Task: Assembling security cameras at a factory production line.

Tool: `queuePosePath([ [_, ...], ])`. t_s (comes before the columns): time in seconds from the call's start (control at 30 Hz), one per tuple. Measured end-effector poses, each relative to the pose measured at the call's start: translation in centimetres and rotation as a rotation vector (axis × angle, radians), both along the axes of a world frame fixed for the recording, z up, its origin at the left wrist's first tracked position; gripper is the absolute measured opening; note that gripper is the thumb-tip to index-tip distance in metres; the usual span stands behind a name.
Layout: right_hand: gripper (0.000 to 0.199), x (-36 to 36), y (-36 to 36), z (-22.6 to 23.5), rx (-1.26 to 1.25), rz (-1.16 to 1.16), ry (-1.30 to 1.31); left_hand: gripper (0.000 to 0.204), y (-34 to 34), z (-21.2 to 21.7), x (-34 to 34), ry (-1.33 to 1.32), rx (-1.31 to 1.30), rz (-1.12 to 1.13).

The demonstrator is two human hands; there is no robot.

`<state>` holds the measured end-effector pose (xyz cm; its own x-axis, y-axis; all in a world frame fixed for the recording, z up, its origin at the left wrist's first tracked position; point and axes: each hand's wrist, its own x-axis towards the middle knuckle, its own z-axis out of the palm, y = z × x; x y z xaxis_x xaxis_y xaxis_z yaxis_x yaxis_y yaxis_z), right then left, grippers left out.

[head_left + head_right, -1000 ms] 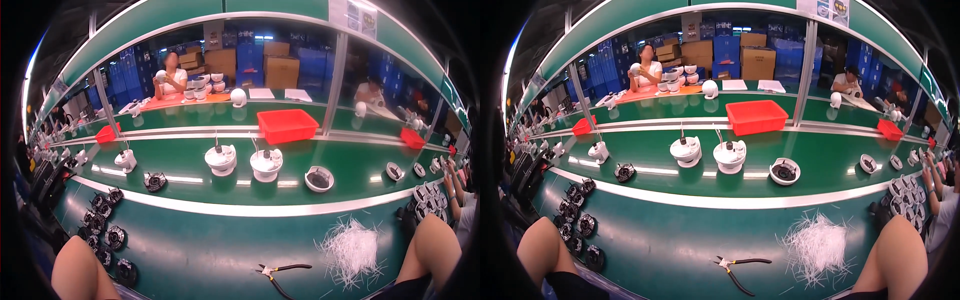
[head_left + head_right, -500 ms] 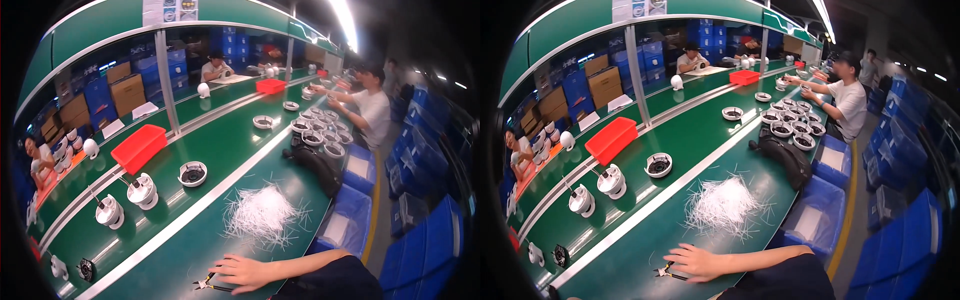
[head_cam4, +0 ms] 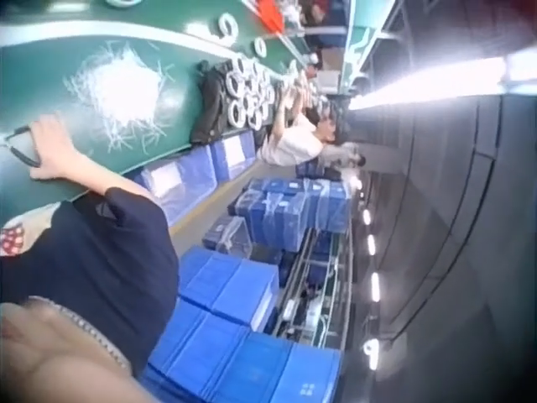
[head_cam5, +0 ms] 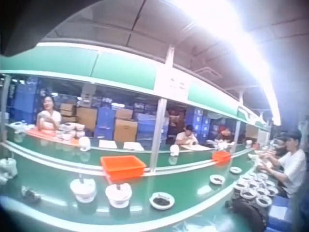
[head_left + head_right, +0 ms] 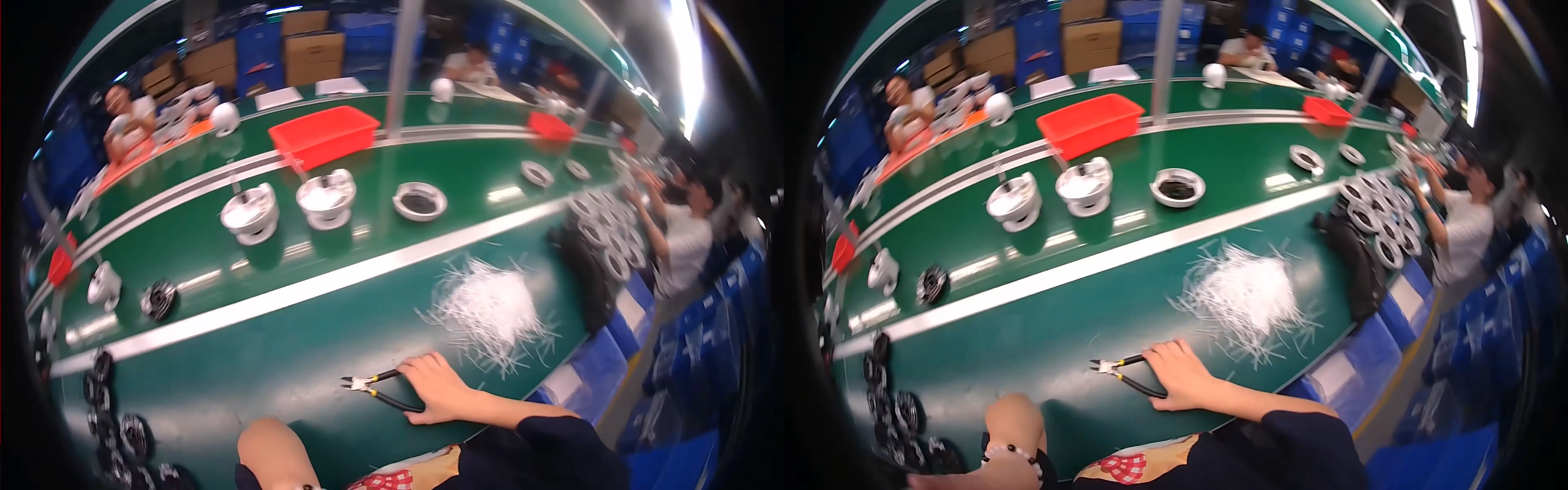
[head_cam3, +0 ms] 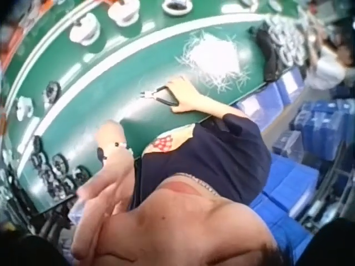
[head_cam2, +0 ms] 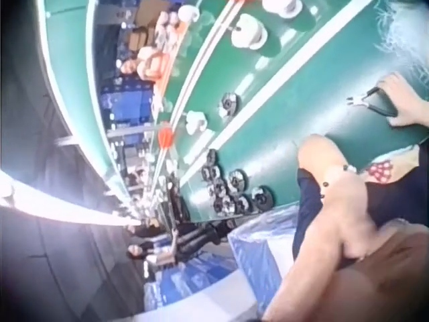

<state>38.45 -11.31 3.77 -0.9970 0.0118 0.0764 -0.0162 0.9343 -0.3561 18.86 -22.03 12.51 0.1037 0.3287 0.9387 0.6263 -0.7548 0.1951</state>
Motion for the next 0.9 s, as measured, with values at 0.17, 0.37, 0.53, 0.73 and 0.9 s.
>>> queuePosePath([
  [0.17, 0.057, -1.7, -0.6, 0.6, 0.178, 0.091, -0.059, 0.057, -4.0, -3.4, -3.3, 0.112, -0.005, 0.42],
  [0.37, 0.045, -3.0, 2.4, 1.3, 0.089, -0.049, 0.023, 0.066, -2.5, -7.0, -9.6, -0.068, -0.115, 0.891],
  [0.53, 0.042, -4.0, 3.9, 4.1, -0.118, -0.214, 0.268, 0.067, 2.3, -9.3, -23.3, -1.859, -0.459, 0.386],
  [0.73, 0.043, -6.7, 3.2, 5.4, -0.2, -0.214, 0.408, 0.043, 3.8, -14.2, -27.5, -1.803, -0.346, -0.057],
  [0.9, 0.052, -9.3, 2.8, 9.2, 0.055, -0.078, 0.595, 0.045, 0.3, -9.9, -19.1, -1.494, -0.47, 0.074],
])
